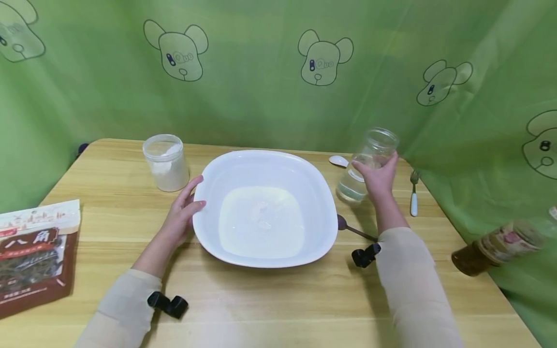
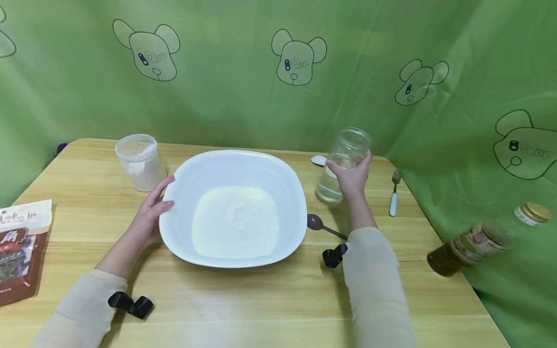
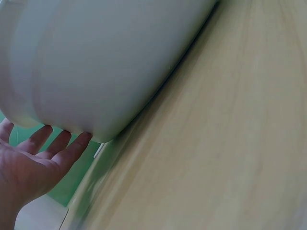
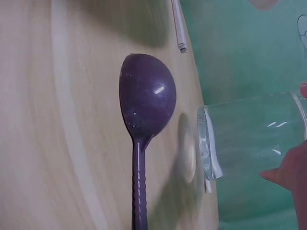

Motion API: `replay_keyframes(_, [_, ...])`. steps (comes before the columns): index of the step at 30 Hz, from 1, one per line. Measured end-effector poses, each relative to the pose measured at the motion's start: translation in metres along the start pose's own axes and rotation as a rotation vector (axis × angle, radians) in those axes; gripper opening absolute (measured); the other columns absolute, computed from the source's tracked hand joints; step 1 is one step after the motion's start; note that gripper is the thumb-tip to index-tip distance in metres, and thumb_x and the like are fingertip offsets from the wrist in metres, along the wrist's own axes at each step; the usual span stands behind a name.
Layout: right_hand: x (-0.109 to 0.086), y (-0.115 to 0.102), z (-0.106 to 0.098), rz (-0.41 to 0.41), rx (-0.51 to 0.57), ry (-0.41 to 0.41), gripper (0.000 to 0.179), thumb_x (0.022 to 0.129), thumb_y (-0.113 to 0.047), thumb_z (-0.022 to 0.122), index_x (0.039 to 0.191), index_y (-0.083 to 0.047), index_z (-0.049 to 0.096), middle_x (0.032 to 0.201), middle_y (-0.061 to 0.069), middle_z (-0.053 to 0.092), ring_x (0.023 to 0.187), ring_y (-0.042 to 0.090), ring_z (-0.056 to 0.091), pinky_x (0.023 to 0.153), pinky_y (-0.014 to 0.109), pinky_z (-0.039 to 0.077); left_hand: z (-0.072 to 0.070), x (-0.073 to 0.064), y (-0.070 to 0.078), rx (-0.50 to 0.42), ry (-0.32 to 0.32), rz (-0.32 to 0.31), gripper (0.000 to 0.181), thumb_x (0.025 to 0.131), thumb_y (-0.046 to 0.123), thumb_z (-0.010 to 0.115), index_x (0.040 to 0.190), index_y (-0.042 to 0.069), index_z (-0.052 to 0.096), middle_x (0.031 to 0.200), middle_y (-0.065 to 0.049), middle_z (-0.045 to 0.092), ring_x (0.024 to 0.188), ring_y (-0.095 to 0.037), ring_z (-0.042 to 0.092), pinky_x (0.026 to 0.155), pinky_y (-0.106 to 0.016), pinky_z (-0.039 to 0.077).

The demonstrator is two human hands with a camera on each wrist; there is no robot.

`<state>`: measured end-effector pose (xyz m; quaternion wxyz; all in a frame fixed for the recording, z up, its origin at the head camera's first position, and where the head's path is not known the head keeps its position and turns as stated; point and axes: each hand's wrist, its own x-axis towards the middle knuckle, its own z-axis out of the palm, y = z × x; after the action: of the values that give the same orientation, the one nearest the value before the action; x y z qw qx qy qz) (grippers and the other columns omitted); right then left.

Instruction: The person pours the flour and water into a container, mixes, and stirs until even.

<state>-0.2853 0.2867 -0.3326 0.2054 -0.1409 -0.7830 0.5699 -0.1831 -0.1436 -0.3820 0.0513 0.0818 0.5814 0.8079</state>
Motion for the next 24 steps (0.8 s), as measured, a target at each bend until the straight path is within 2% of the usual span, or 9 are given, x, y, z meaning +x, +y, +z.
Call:
replay_keyframes(2, [0.011,0.011,0.003,-0.003,0.016,0.005,0.104,0.059,-0.028,0.078,0.136,-0.029,0.007,0.129,0.006,0.028,0.117,0.02,0.028,0.097,0.032,0.028,-0.001,0.0,0.0,0.002,0.0,0.004,0.058,0.082,0.002,0.043,0.136,0.016,0.025,0.129,-0.019,0.031,0.102,-0.028,0.048,0.072,-0.036,0.049])
replay_keyframes(5, [0.018,0.018,0.007,-0.009,0.038,0.021,0.105,0.058,-0.029,0.078,0.136,-0.03,0.008,0.132,0.005,0.026,0.119,0.02,0.025,0.099,0.033,0.025,-0.001,0.001,-0.002,0.005,0.002,0.012,0.059,0.082,0.002,0.044,0.136,0.015,0.025,0.129,-0.02,0.032,0.101,-0.03,0.048,0.072,-0.037,0.05])
replay_keyframes(6, [0.012,0.01,0.008,0.0,0.044,0.031,0.103,0.059,-0.026,0.078,0.136,-0.029,0.009,0.133,0.005,0.025,0.12,0.02,0.025,0.099,0.033,0.024,-0.001,0.001,-0.002,0.004,0.001,0.014,0.059,0.082,0.002,0.043,0.136,0.015,0.025,0.128,-0.02,0.032,0.101,-0.03,0.048,0.072,-0.037,0.049])
replay_keyframes(10, [0.014,0.008,0.01,-0.012,0.069,0.065,0.099,0.06,-0.021,0.078,0.135,-0.027,0.013,0.133,0.004,0.027,0.119,0.018,0.027,0.099,0.028,0.025,-0.001,0.001,-0.003,-0.002,0.005,0.01,0.059,0.082,0.002,0.044,0.136,0.016,0.025,0.13,-0.018,0.031,0.104,-0.031,0.045,0.074,-0.037,0.049])
replay_keyframes(13, [0.029,0.025,0.01,-0.019,0.119,0.079,0.099,0.056,-0.022,0.08,0.133,-0.028,0.018,0.13,0.002,0.03,0.118,0.017,0.028,0.099,0.029,0.025,0.0,0.001,-0.004,-0.008,0.01,0.006,0.059,0.082,0.002,0.044,0.136,0.016,0.025,0.13,-0.018,0.031,0.105,-0.031,0.045,0.074,-0.036,0.049])
replay_keyframes(17, [0.051,0.052,0.009,-0.015,0.137,0.074,0.105,0.052,-0.026,0.082,0.133,-0.032,0.015,0.132,-0.001,0.026,0.12,0.018,0.024,0.1,0.032,0.023,0.0,0.001,-0.004,-0.01,0.012,0.008,0.059,0.082,0.001,0.043,0.136,0.016,0.025,0.13,-0.018,0.031,0.103,-0.029,0.046,0.072,-0.034,0.05])
replay_keyframes(20, [0.049,0.053,0.009,0.002,0.102,0.081,0.11,0.053,-0.03,0.081,0.135,-0.033,0.008,0.134,0.0,0.023,0.121,0.018,0.023,0.1,0.032,0.021,0.001,0.001,-0.003,-0.01,0.009,0.005,0.059,0.082,0.001,0.043,0.136,0.016,0.025,0.129,-0.018,0.031,0.102,-0.028,0.047,0.072,-0.034,0.05])
replay_keyframes(24, [0.026,0.032,0.012,0.019,0.065,0.109,0.108,0.056,-0.032,0.079,0.136,-0.032,0.006,0.131,0.002,0.028,0.118,0.019,0.026,0.1,0.031,0.023,0.001,0.0,-0.002,-0.01,0.011,0.002,0.058,0.082,0.001,0.043,0.136,0.017,0.026,0.129,-0.018,0.031,0.102,-0.027,0.047,0.073,-0.035,0.049])
